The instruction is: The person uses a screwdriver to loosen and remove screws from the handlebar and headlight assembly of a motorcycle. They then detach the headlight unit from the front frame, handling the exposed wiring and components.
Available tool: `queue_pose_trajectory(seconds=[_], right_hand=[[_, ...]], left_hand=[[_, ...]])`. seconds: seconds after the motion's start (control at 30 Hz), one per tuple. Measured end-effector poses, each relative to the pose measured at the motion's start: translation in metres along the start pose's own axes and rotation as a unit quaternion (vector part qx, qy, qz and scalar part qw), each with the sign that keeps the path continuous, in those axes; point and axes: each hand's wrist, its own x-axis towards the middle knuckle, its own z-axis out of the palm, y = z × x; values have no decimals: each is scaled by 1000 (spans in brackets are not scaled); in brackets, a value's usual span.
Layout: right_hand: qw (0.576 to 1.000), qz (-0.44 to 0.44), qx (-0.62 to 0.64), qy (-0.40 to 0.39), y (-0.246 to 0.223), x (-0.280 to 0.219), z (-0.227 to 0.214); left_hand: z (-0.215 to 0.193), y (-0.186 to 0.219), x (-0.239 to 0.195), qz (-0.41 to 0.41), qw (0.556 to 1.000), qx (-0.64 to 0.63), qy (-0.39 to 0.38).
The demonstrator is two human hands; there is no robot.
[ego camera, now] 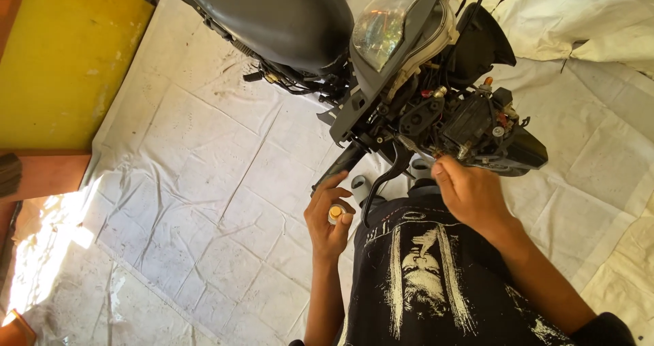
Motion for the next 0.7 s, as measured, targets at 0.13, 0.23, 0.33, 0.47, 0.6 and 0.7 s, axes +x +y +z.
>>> queue_pose_trajectory(seconds=[0.13,0.23,0.33,0.47,0.6,0.7], right_hand=[[1000,0,14,6,-8,-5,0],[999,-44,23,-7,-12,0,-3],[995,-67,-47,51,-6,6,-5],[995,-96,-4,37,4,1,15],[998,-67,-8,20,-11,9,-27],[994,-106,-29,15,-18,6,-11]], left_hand=[[12,-11,-8,-16,1000,0,-24],[16,7,2,-8,999,13,-44],[19,7,0,-29,998,39,-28],[25,13,-3,-54,997,61,-13],[21,5,-10,-50,996,53,42],[23,17,-3,-55,995,52,66]])
